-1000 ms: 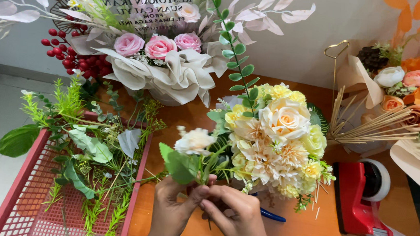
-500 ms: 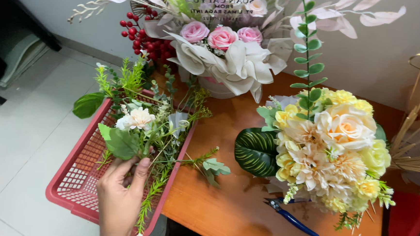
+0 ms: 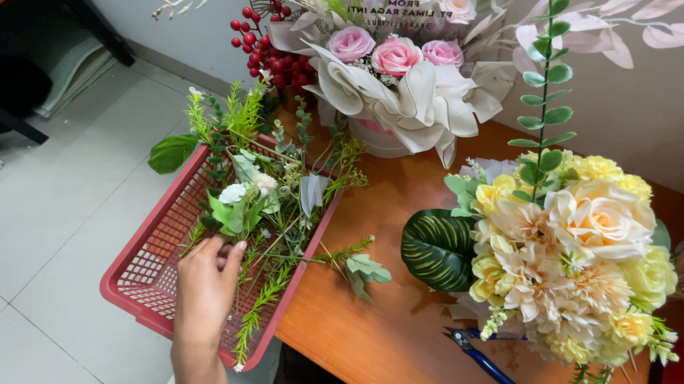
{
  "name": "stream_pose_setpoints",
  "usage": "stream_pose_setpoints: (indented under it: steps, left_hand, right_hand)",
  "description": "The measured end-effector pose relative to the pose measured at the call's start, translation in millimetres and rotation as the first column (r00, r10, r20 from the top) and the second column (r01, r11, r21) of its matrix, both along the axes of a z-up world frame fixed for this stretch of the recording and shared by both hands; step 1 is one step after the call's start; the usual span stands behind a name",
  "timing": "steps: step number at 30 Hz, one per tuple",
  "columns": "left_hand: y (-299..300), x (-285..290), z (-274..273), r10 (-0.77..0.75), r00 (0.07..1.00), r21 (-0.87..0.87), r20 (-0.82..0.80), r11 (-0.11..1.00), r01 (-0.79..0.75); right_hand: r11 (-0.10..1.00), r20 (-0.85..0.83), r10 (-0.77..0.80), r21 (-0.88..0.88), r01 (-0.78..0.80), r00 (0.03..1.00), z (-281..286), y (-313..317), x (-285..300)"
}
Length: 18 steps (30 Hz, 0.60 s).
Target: The person constructs a floral arrangement by selecting individual stems and leaves from a basket and inserting them into a central yellow and cream bouquet on a table.
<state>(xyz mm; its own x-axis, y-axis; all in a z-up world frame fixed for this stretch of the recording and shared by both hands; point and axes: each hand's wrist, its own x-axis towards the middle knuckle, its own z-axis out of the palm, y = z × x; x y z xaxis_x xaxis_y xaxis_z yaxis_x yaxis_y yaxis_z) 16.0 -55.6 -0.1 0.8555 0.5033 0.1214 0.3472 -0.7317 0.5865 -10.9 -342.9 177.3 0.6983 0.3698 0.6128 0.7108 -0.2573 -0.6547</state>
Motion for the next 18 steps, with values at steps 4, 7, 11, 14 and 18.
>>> stream_pose_setpoints:
  steps: [4, 7, 11, 14, 18]
  left_hand:
    - [0, 1, 1, 0.007, 1.0, -0.003, -0.007, 1.0, -0.007]
    - [-1, 0, 0, 0.017, 1.0, -0.027, 0.024, 0.999, -0.016]
    - [-5, -4, 4, 0.021, 0.999, -0.065, 0.051, 0.998, -0.017]
    - [-5, -7, 7, 0.033, 0.993, -0.077, 0.11, 0.997, -0.025]
    - [-23, -11, 40, 0.065, 0.99, -0.146, 0.128, 0.988, -0.046]
  right_hand:
    - [0.999, 0.021, 0.001, -0.035, 0.0, 1.0, -66, 29, 27]
    - [0.998, 0.038, 0.006, -0.066, -0.003, 0.999, -114, 44, 51]
    - [0.879, 0.134, 0.005, -0.474, 0.06, 0.991, -209, 72, 93]
    - [0.758, 0.227, -0.044, -0.627, 0.18, 0.973, -269, 82, 116]
    - [0.809, 0.203, -0.077, -0.56, 0.18, 0.976, -245, 80, 112]
